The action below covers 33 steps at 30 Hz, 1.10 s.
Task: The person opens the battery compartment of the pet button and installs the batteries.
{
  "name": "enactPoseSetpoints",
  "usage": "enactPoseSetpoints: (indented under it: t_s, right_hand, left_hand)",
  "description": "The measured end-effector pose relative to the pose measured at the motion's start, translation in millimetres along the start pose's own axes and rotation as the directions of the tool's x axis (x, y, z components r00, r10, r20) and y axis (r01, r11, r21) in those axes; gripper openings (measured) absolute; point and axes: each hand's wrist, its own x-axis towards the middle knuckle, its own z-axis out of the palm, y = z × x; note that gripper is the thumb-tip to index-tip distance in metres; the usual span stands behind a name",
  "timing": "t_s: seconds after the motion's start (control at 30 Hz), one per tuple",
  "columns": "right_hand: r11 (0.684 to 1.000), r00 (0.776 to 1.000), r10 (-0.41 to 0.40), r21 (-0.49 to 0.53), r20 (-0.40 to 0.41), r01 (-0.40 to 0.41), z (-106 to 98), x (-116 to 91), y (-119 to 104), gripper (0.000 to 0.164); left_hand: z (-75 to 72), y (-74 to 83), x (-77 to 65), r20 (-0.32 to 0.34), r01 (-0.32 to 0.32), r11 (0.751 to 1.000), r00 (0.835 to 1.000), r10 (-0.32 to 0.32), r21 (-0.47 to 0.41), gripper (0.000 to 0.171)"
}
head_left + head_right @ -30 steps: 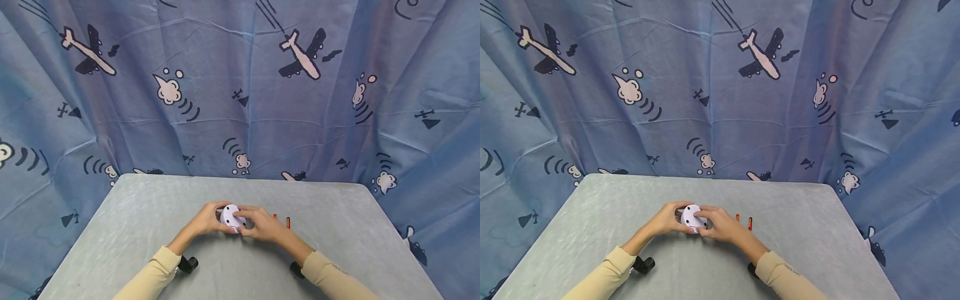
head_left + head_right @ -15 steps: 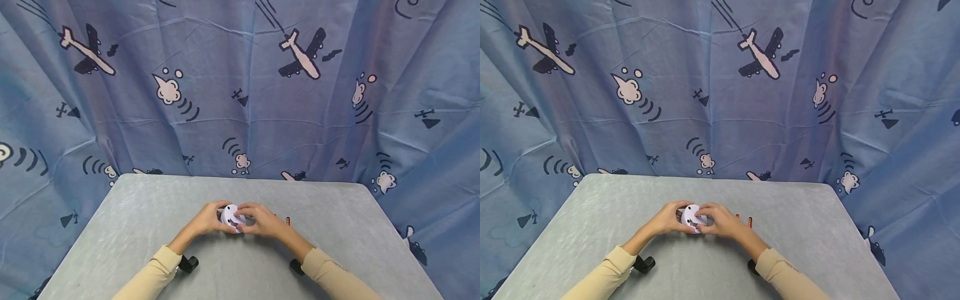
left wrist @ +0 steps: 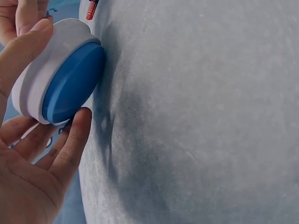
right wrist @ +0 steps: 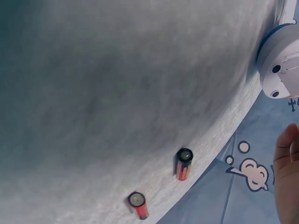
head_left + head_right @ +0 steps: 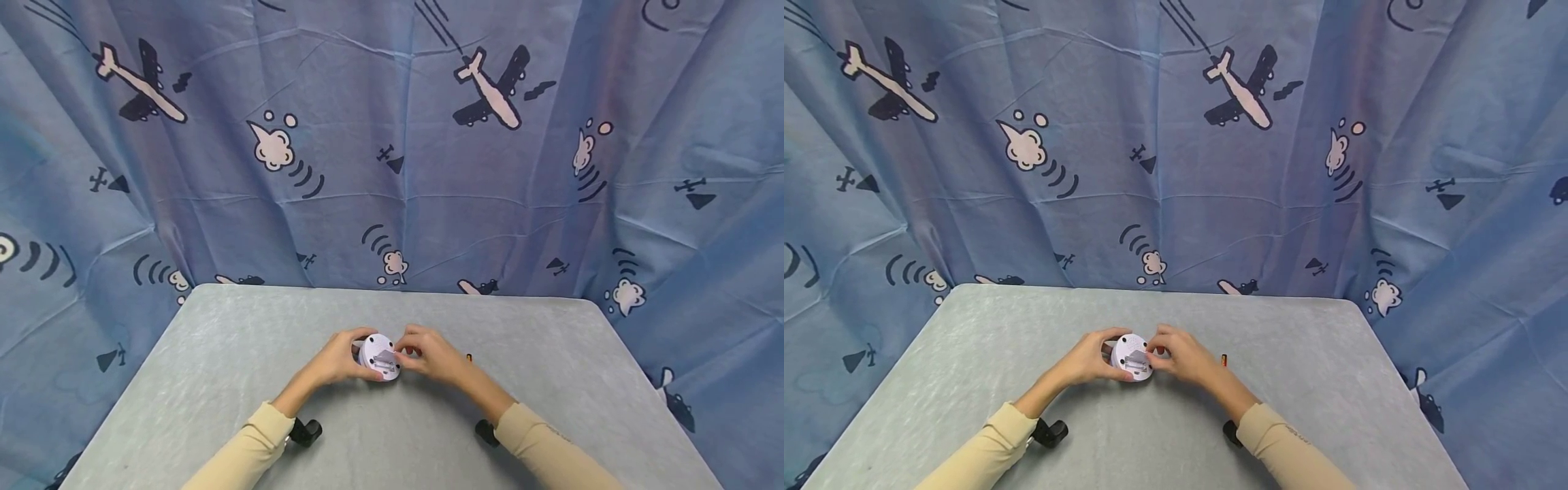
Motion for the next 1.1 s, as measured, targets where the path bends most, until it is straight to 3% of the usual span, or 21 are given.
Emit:
enactPoseSetpoints:
  t_s: [0.17,0.47,0.63,0.9,1.1]
  right_hand:
    - [0.994,0.995,0.098,0.041,0.004,-0.099,-11,-6,3,0.003]
    - [0.987,0.988,0.155,-0.039,-0.004,-0.155,-31,-35,10,0.007]
    - [0.985,0.987,0.157,-0.078,0.025,-0.154,-38,-55,12,0.009]
    - [0.991,0.997,0.073,-0.116,0.025,-0.07,-39,-78,10,0.015]
    - [0.989,0.994,0.104,-0.112,0.03,-0.1,-37,-86,8,0.013]
  left_hand:
    - [1.4,0.5,0.8,-0.001,0.009,1.0,1.0,-0.009,-0.008,0.082]
    - [2.2,1.1,1.0,-0.004,0.012,1.0,1.0,-0.012,-0.009,0.084]
    - [1.8,-0.7,0.7,-0.001,0.005,1.0,1.0,-0.005,-0.008,0.086]
    - [0.4,-1.1,-1.9,-0.009,0.0,1.0,1.0,-0.001,-0.018,0.086]
    - [1.7,-1.5,-2.2,-0.019,-0.015,1.0,1.0,0.015,-0.009,0.085]
